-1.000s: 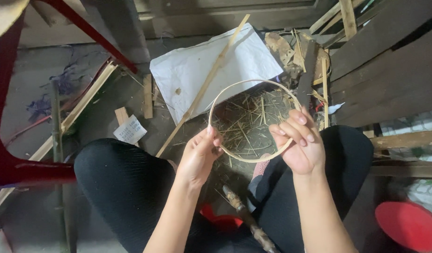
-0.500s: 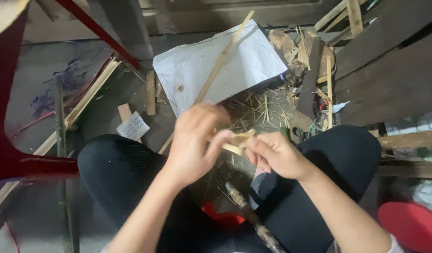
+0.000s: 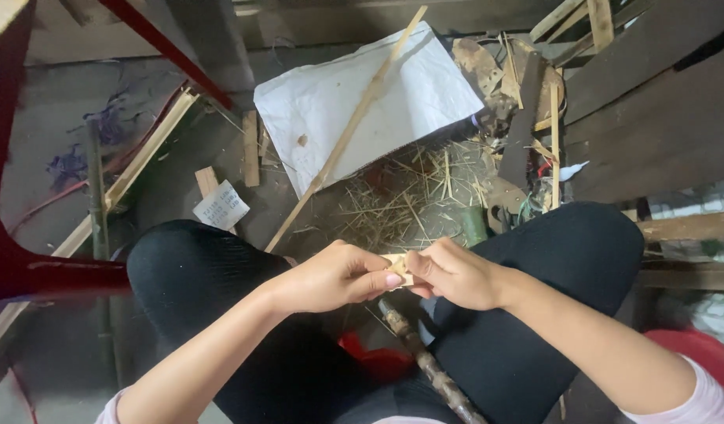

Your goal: Shaving thin bamboo sticks with a sickle and bending them into circular hoops.

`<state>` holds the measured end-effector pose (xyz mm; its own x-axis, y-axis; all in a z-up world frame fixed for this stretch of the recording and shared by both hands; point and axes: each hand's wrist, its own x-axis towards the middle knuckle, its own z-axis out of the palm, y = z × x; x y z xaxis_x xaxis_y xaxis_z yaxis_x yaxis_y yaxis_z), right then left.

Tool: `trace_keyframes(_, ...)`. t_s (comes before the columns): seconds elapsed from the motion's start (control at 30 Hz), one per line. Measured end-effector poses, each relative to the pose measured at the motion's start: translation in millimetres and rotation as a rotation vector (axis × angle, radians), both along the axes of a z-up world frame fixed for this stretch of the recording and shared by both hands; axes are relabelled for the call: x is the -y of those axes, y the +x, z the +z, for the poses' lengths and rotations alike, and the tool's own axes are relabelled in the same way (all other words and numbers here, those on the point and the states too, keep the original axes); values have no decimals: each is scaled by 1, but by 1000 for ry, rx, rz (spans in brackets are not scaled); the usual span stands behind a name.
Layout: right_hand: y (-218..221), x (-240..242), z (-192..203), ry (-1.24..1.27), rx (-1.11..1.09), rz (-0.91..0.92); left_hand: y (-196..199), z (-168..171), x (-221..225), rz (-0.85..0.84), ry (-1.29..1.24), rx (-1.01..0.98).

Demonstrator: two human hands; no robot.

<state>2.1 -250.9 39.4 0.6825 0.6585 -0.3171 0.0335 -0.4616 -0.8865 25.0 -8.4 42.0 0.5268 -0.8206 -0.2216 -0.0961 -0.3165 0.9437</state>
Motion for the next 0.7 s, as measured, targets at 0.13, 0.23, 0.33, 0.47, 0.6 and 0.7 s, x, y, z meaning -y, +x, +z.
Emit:
trace_keyframes(0.13,-1,-6,-1,-13,61,44,-1,7,0,-12,-19,-5)
trace_keyframes(0.23,0,-8,3,-39,48,88,-7,3,-5,-50,51,-33)
trace_keyframes(0.33,1,-10,6,-118,130,144,-10,-5,-8,-29,20,-107)
trace_keyframes(0.47,1,-7,10,-210,238,171,-16,1,6,71,14,-66)
trace_keyframes(0.6,9,1,7,-177,253,145,-19,3,16,170,-65,-8)
trace_keyframes(0.7,18,5,13,-114,201,165,-15,-2,17,178,-91,-175)
